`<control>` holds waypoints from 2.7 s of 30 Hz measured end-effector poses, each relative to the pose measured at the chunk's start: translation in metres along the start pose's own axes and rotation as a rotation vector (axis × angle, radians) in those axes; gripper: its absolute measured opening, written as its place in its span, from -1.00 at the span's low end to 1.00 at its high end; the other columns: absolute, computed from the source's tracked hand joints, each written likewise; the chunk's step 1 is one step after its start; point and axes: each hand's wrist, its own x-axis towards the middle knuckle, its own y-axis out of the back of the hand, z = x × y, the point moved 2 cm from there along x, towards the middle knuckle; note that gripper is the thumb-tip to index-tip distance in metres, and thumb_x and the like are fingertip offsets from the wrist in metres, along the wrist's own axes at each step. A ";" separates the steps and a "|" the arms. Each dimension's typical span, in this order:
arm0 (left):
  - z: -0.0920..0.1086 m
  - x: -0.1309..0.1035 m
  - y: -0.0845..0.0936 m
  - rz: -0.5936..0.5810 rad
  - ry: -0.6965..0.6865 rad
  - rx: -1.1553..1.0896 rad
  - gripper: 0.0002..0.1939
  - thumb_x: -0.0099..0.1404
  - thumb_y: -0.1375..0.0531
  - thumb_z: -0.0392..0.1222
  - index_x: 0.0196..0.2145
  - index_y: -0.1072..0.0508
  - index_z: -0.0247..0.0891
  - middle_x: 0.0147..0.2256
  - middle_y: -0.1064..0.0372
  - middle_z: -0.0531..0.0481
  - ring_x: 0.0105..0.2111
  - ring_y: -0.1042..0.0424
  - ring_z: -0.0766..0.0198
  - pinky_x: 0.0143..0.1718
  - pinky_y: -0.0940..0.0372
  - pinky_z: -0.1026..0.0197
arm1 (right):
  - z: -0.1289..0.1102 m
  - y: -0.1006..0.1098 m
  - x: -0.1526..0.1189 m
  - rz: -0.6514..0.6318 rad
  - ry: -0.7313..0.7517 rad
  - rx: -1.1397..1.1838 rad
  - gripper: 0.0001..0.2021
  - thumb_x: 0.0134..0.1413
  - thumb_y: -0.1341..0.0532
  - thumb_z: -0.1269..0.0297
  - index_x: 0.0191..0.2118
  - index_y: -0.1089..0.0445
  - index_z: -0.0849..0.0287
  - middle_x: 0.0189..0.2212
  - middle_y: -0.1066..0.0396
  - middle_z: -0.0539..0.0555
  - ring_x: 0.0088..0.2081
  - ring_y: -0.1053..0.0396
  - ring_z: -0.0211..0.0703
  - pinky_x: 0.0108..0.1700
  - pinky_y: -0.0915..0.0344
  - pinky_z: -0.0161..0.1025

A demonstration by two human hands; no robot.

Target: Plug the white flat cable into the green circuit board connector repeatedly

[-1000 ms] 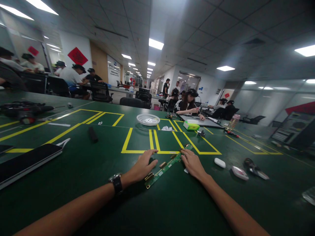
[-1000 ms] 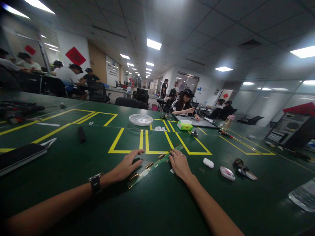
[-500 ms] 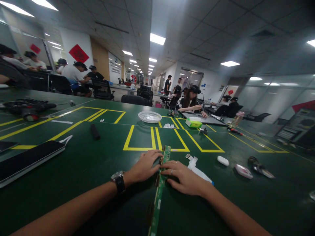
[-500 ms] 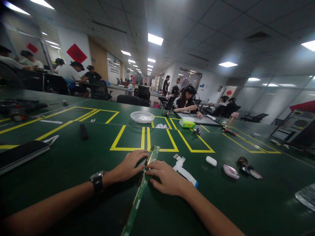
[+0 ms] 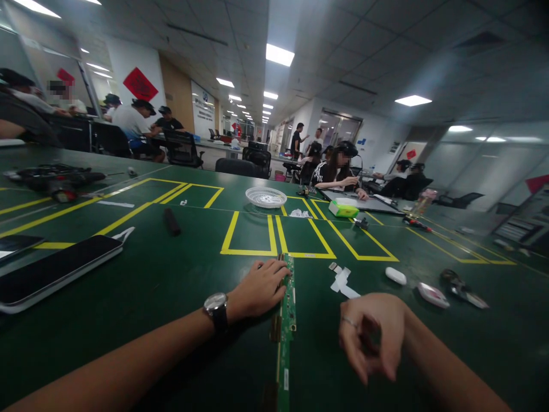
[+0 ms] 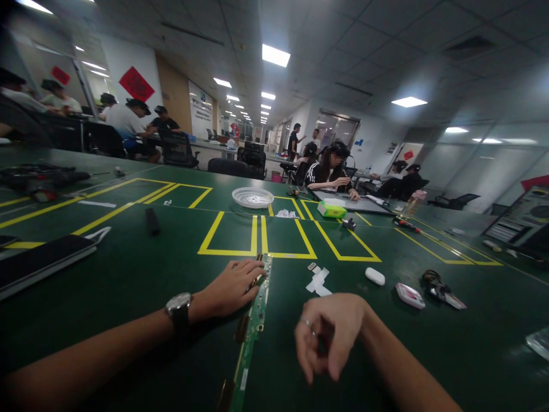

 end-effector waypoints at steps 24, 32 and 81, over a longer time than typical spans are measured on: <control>-0.003 -0.002 -0.001 -0.006 0.031 0.006 -0.48 0.37 -0.06 0.08 0.18 -0.27 -0.23 0.19 -0.19 -0.20 0.19 -0.13 -0.08 0.14 -0.07 -0.13 | 0.007 0.020 0.040 1.140 -0.135 -0.997 -0.87 0.11 -0.26 0.35 -0.19 -0.43 0.13 -0.23 -0.41 0.06 -0.18 -0.35 -0.11 -0.15 -0.27 -0.19; -0.003 -0.002 -0.004 -0.003 0.024 0.024 -0.50 0.38 -0.06 0.06 0.18 -0.27 -0.23 0.19 -0.18 -0.20 0.20 -0.11 -0.07 0.15 -0.05 -0.12 | 0.011 0.020 0.045 1.162 -0.111 -0.999 -0.91 0.10 -0.28 0.38 -0.23 -0.44 0.14 -0.23 -0.42 0.06 -0.15 -0.35 -0.10 -0.10 -0.26 -0.18; -0.011 0.002 0.001 -0.002 0.045 -0.203 -0.52 0.48 0.03 -0.01 0.30 -0.07 -0.08 0.28 -0.10 -0.06 0.26 -0.06 0.06 0.21 -0.02 -0.06 | 0.007 0.017 0.047 0.986 0.214 -1.085 -0.52 0.18 -0.13 0.51 0.21 -0.24 0.08 0.13 -0.33 0.14 0.19 -0.20 -0.08 0.23 -0.13 -0.01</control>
